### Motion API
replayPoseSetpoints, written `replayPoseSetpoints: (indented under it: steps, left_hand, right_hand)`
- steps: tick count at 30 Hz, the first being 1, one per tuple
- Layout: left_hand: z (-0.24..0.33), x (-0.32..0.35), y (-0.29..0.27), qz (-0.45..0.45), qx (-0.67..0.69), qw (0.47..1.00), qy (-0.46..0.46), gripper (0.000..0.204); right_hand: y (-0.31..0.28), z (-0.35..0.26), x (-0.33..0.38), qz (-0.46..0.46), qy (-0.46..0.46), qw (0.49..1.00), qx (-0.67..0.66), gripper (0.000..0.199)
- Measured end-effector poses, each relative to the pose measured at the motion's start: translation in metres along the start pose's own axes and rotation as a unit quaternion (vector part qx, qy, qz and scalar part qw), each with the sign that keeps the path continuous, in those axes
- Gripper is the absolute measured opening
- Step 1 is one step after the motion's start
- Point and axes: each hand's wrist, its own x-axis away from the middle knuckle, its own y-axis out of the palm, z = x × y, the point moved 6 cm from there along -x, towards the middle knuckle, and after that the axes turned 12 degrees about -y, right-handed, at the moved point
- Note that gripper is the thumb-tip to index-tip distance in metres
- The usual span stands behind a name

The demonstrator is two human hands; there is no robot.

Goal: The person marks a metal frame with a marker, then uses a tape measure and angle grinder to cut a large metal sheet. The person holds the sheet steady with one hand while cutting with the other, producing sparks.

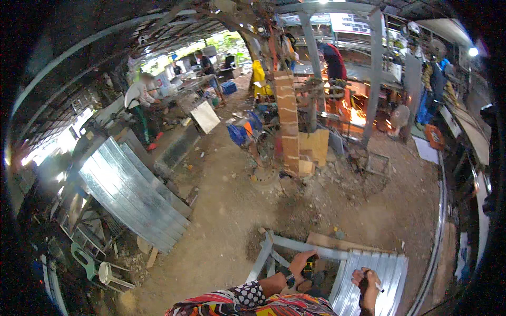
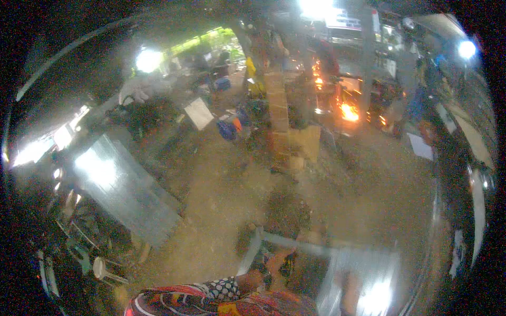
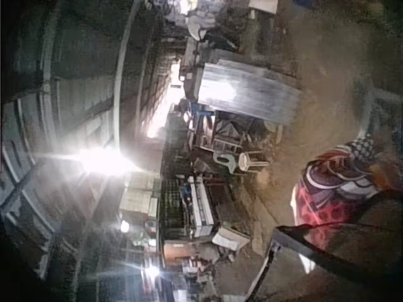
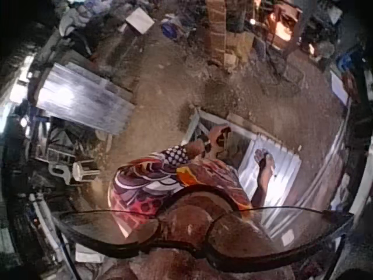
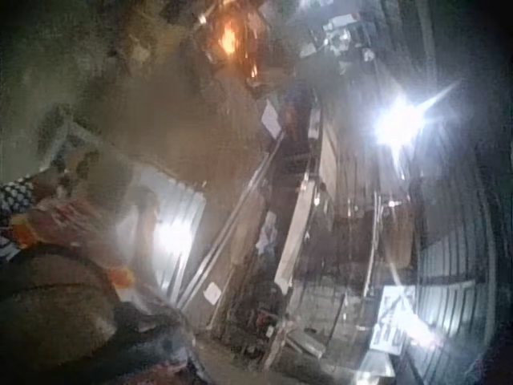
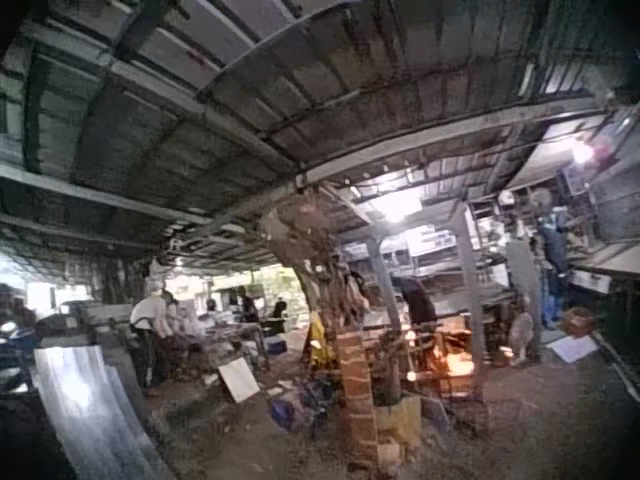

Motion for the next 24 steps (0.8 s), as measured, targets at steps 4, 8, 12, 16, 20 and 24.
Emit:
replayPoseSetpoints:
  steps: [4,8,12,16,20,24]
  left_hand:
    - [0.08,-0.052,-0.003,0.024,-0.156,0.954,0.257,0.037]
    - [0.071,-0.089,-0.038,0.1,0.122,0.98,-0.125,0.036]
    - [0.088,-0.115,-0.041,0.171,0.117,0.974,-0.091,0.036]
    - [0.112,-0.189,-0.023,0.164,0.102,0.979,-0.068,0.031]
    - [0.142,-0.299,0.029,0.071,0.084,0.987,-0.117,0.032]
    - [0.198,-0.416,0.117,0.025,-0.051,0.987,-0.151,0.036]
  right_hand:
    - [0.024,-0.046,-0.138,-0.065,-0.042,0.997,0.026,0.04]
    - [0.015,-0.061,-0.237,-0.079,-0.052,0.991,0.093,0.038]
    - [-0.005,-0.061,-0.309,-0.027,-0.159,0.957,0.24,0.033]
    - [-0.028,-0.049,-0.349,0.025,-0.077,0.988,0.128,0.026]
    - [-0.055,-0.051,-0.405,0.014,-0.124,0.985,0.118,0.021]
    - [-0.09,-0.046,-0.501,0.021,-0.179,0.958,0.221,0.026]
